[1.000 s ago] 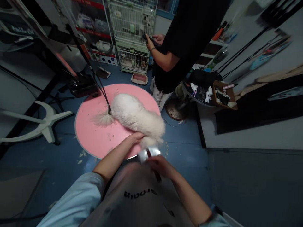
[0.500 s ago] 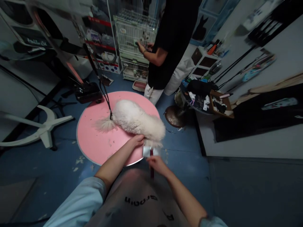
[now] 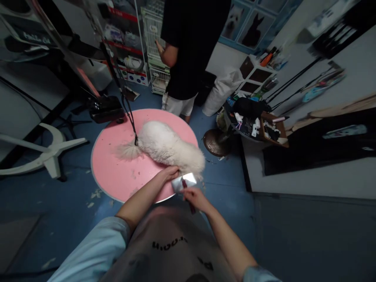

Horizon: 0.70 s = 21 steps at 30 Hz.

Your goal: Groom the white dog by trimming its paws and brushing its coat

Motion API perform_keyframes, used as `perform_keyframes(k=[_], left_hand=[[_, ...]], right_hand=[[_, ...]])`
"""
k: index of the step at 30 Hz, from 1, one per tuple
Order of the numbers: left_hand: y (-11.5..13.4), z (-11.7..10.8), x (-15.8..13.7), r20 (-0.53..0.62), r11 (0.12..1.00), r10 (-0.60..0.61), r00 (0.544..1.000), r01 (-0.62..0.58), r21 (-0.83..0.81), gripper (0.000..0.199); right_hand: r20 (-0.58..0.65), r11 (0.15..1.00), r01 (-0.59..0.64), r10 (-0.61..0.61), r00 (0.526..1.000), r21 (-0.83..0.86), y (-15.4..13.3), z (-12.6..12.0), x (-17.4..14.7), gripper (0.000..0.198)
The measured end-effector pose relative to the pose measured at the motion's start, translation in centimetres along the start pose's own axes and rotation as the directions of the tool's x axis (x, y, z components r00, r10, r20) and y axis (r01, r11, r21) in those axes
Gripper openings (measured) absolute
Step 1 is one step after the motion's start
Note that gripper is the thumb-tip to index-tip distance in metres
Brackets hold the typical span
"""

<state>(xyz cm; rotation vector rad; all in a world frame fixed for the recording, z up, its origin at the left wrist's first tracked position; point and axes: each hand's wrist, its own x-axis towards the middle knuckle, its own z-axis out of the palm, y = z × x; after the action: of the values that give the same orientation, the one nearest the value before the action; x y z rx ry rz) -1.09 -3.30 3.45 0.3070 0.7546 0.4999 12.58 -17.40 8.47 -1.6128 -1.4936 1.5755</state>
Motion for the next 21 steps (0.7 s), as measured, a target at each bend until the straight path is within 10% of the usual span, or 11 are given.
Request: perform_keyframes(k=[2, 7, 12, 18, 21], left_hand=[[-0.4, 0.5, 0.0, 0.002, 0.999, -0.024, 1.0, 0.024, 0.029, 0.024], [-0.9, 1.8, 0.5, 0.015, 1.0, 0.017, 1.0, -0.017, 0.017, 0.027], [-0.7, 1.4, 0.7, 0.058, 0.989, -0.149, 0.987, 0.147, 0.03, 0.024], [-1.2, 0.7, -0.1, 0.05, 0.982, -0.191, 0.98, 0.191, 0.011, 0.026], [-0.8, 0.9, -0.8, 0.086, 0.969, -0.245, 0.966, 0.241, 0.053, 0.032]], right_hand=[[-0.114, 1.0, -0.011, 0.012, 0.993, 0.01, 0.0, 0.0, -0.1, 0.026], [0.171, 0.998, -0.051, 0.045, 0.984, 0.029, -0.2, -0.2, -2.0, 0.021], [-0.161, 1.0, 0.018, -0.016, 0.987, 0.012, -0.4, -2.3, -1.9, 0.028], [0.181, 0.995, -0.099, 0.1, 0.978, -0.012, -0.6, -3.6, -4.1, 0.027], [-0.019, 1.0, 0.03, -0.03, 0.999, -0.003, -1.1, -3.9, -2.8, 0.028]])
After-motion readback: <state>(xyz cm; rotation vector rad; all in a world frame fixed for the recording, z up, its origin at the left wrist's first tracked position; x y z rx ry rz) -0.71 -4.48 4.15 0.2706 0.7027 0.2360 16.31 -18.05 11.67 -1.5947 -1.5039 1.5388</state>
